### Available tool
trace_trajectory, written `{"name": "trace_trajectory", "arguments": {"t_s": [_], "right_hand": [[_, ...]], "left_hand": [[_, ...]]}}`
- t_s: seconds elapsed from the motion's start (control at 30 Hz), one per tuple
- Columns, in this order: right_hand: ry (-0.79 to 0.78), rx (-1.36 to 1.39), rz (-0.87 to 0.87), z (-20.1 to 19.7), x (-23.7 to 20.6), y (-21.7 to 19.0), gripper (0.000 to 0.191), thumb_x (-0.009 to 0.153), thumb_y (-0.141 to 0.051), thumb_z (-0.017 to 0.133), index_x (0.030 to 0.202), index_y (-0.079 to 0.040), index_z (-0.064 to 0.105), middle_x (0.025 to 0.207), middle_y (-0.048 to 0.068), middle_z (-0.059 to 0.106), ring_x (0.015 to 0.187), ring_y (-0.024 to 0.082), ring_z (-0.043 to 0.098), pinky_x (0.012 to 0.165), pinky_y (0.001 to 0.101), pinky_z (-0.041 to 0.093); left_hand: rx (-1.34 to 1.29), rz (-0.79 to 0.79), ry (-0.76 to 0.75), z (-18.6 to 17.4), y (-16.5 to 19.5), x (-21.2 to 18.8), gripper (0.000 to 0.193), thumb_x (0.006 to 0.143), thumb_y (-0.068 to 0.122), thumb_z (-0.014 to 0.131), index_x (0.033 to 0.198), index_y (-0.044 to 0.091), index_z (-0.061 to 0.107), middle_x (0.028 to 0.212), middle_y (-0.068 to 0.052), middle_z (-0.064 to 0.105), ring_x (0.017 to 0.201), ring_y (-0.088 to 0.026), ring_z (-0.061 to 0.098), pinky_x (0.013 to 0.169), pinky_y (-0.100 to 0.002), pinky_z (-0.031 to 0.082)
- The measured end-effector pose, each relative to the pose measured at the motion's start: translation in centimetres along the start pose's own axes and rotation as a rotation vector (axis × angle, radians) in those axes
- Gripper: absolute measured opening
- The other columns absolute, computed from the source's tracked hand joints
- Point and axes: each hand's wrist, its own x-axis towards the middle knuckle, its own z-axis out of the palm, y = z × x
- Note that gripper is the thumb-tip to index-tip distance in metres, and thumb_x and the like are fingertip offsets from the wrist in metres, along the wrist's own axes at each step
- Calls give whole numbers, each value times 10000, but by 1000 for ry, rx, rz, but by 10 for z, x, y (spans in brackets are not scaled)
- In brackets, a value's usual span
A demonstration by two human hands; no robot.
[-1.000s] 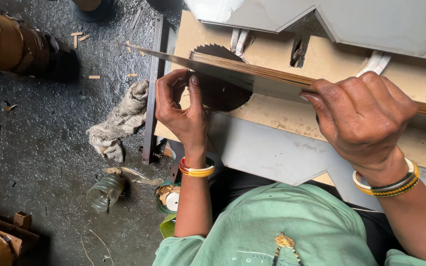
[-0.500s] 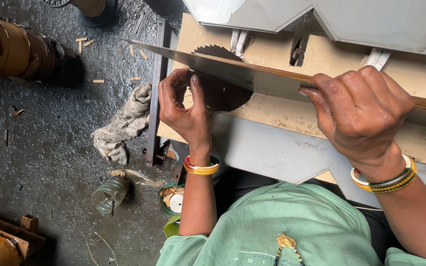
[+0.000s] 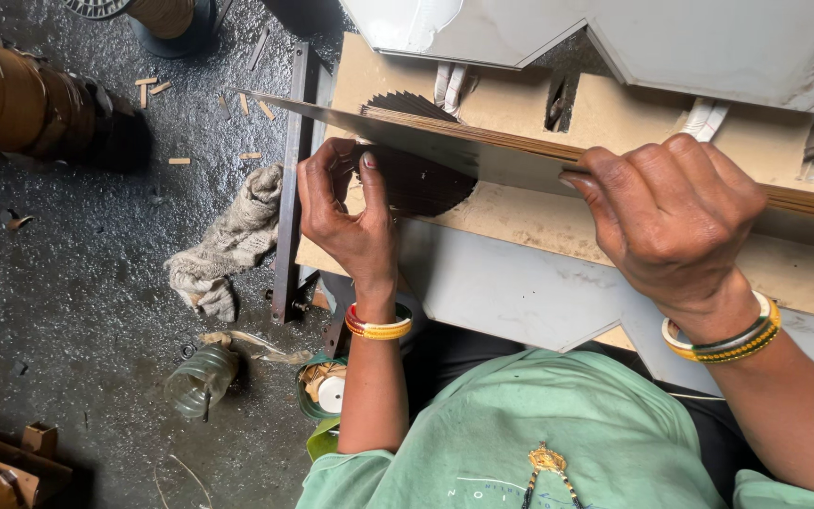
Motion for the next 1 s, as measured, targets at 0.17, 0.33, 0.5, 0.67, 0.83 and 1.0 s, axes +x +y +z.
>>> {"name": "trace_trajectory", "arguments": {"t_s": [0.17, 0.33, 0.5, 0.67, 0.83, 1.0], "right_hand": [[-32, 19, -6, -3, 4, -3, 199, 811, -121, 904, 924, -50, 757, 754, 35, 583, 695, 200, 550, 623, 326, 435], [-53, 34, 3, -6, 8, -4, 204, 809, -123, 900, 930, -41, 757, 742, 39, 566, 694, 209, 548, 614, 336, 434], [-73, 29, 35, -9, 12, -7, 226, 783, -137, 906, 929, -54, 754, 708, 44, 542, 690, 214, 556, 599, 340, 438], [-90, 55, 39, -13, 17, -3, 273, 843, -185, 883, 1025, -52, 729, 797, 38, 568, 771, 203, 574, 659, 318, 457], [-151, 28, -29, -20, 5, 10, 414, 880, -287, 845, 1204, -61, 721, 908, 39, 595, 855, 227, 591, 752, 360, 471], [-292, 7, 81, -72, -42, 55, 610, 995, -445, 725, 1421, -46, 549, 1184, 116, 620, 1076, 310, 597, 976, 435, 449]], "left_hand": [[1, -5, 6, 0, -3, -2, 210, 999, -5, 699, 1186, -53, 620, 1115, -89, 635, 1016, -168, 722, 916, -292, 629], [9, 2, 11, 1, -2, 0, 195, 994, -1, 715, 1165, -45, 632, 1105, -94, 648, 1011, -172, 727, 910, -295, 632], [28, -11, 20, 1, -8, -1, 188, 985, 3, 727, 1145, -42, 640, 1096, -92, 668, 981, -165, 733, 892, -289, 634], [-9, 30, 38, 0, -11, 4, 320, 992, 81, 792, 1240, 12, 602, 1185, -92, 673, 1019, -158, 707, 915, -273, 623], [607, 870, 7, -30, 12, 70, 513, 803, 381, 838, 1252, 201, 671, 1329, -50, 641, 1323, -283, 521, 1135, -604, 337], [676, 949, -917, -59, 30, 145, 675, 954, 348, 785, 1505, 57, 526, 1492, -112, 563, 1419, -268, 483, 1222, -401, 398]]}}
